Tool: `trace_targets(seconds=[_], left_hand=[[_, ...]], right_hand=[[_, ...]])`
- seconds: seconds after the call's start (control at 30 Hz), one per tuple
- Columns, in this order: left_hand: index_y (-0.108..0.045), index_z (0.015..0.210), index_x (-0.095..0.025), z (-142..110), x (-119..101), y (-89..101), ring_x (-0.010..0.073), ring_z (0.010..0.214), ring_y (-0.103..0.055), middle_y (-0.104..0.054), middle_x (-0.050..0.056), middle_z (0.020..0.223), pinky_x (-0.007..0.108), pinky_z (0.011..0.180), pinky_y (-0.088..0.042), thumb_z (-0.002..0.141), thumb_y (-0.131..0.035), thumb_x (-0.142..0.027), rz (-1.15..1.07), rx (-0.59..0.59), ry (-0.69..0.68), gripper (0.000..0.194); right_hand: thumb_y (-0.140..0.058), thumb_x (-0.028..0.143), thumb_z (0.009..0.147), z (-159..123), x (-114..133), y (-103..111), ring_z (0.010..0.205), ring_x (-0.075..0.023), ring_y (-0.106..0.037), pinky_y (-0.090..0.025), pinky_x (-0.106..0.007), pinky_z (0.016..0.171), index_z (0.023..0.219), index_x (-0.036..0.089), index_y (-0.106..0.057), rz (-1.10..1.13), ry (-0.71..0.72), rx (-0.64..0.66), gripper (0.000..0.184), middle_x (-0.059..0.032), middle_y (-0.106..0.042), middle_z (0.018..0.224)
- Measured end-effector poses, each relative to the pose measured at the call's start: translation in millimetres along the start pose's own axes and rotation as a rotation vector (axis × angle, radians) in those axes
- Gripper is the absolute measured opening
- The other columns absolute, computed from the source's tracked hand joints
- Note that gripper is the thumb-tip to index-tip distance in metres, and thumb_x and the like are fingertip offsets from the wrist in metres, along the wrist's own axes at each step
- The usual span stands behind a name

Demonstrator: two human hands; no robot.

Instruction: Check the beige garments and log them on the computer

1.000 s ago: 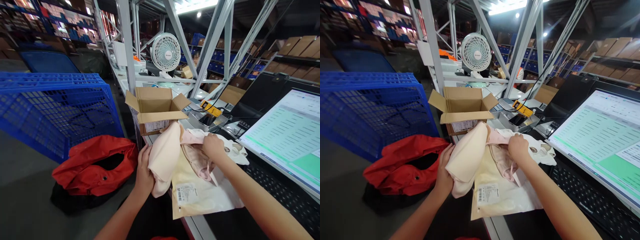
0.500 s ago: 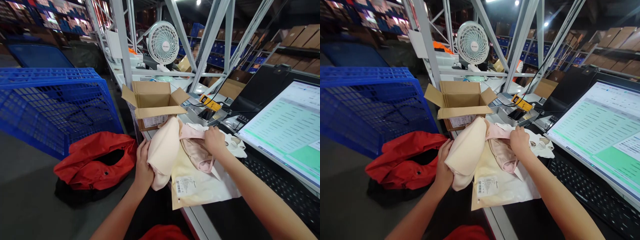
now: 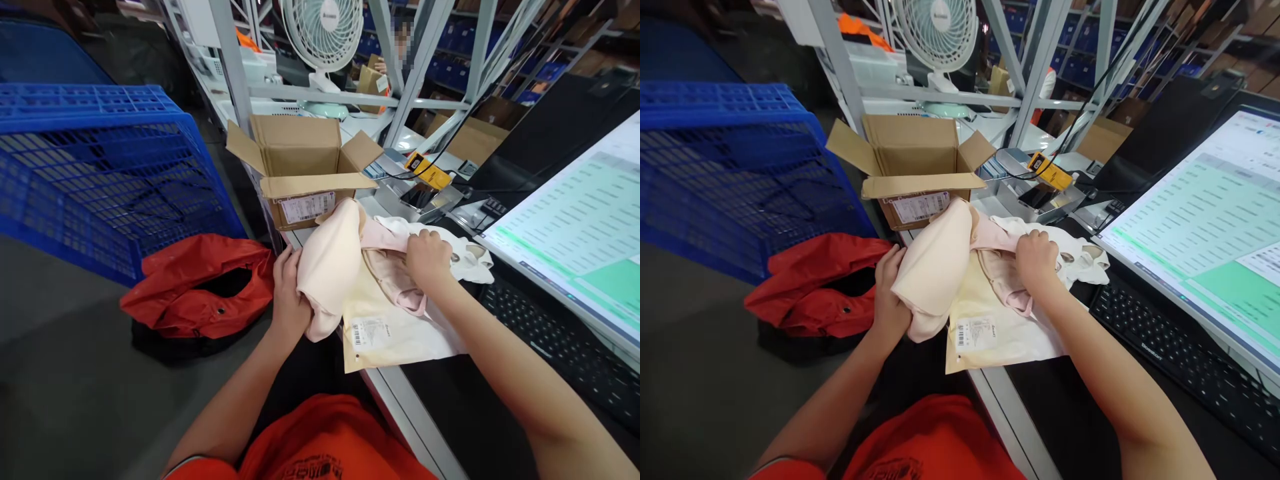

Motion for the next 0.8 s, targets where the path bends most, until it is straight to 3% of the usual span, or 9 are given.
trace_targets(seconds=[0.37,0.6,0.8], left_hand=[[-0.042,0.15,-0.026,-1.6,3.3,0.8,0.0279,0.144,-0.039,-0.043,0.016,0.152,0.05,0.12,-0.03,0.1,-0.05,-0.039,0.015,0.001,-0.023,0.053],[-0.046,0.146,-0.027,0.4,6.4,-0.2,0.027,0.144,-0.04,-0.05,0.013,0.147,0.051,0.121,-0.03,0.099,-0.053,-0.042,0.097,0.008,0.021,0.05],[-0.05,0.141,-0.023,5.5,5.5,-7.8,0.0287,0.143,-0.042,-0.052,0.014,0.145,0.052,0.119,-0.034,0.099,-0.051,-0.041,0.141,0.027,0.074,0.046]], right_hand=[[-0.029,0.007,0.09,-10.7,10.9,1.8,0.1,-0.0248,-0.059,-0.038,-0.033,0.074,0.108,0.008,-0.064,0.033,0.034,0.09,0.039,-0.0181,-0.064,0.104],[-0.036,0.018,0.091,-22.2,21.0,1.6,0.096,-0.0261,-0.06,-0.044,-0.034,0.071,0.108,0.008,-0.065,0.111,0.051,0.161,0.036,-0.0205,-0.066,0.104],[-0.04,0.015,0.09,-22.2,30.6,-3.0,0.093,-0.0273,-0.065,-0.048,-0.036,0.075,0.104,0.005,-0.068,0.207,0.129,0.283,0.033,-0.0242,-0.068,0.099]])
Point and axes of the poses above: each hand's wrist, its own z-axis towards the middle knuckle, its own y-axis out of the back of the hand, x = y × z, the point moved 2 cm from there along z, towards the middle knuckle
